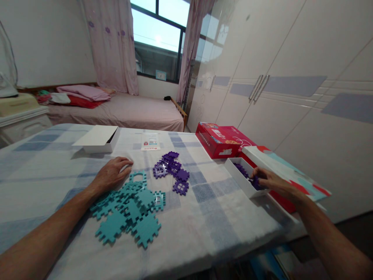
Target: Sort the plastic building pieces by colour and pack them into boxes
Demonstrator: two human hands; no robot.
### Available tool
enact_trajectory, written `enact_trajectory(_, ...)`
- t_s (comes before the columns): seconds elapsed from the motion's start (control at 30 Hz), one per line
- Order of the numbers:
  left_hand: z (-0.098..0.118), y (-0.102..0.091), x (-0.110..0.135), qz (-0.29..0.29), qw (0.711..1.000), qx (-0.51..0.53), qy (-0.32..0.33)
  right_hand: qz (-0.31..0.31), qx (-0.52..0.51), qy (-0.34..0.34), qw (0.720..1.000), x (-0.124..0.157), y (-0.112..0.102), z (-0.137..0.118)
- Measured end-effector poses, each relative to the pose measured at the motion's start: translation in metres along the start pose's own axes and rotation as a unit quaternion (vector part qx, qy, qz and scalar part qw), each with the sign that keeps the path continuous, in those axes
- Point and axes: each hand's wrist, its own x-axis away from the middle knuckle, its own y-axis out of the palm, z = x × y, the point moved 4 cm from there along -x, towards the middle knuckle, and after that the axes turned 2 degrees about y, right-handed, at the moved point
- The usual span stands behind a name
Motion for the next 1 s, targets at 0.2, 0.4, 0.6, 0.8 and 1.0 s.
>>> enact_trajectory(0.2,0.001,0.0,-0.001,-0.002,1.0,-0.005,0.003,0.089,0.037,-0.003,0.995,-0.002,-0.02,0.001)
enact_trajectory(0.4,0.001,-0.001,-0.001,-0.009,1.0,-0.011,-0.001,0.15,0.244,-0.045,0.957,-0.013,-0.015,-0.001)
enact_trajectory(0.6,0.004,-0.003,0.0,-0.01,1.0,-0.016,0.0,0.095,0.27,-0.111,0.952,-0.028,0.016,-0.012)
enact_trajectory(0.8,0.005,-0.003,-0.001,-0.025,0.999,-0.029,0.003,0.079,0.323,-0.036,0.943,-0.036,0.027,-0.007)
enact_trajectory(1.0,0.005,-0.003,-0.001,-0.017,1.0,-0.018,0.0,0.078,0.344,-0.022,0.935,-0.029,0.024,-0.011)
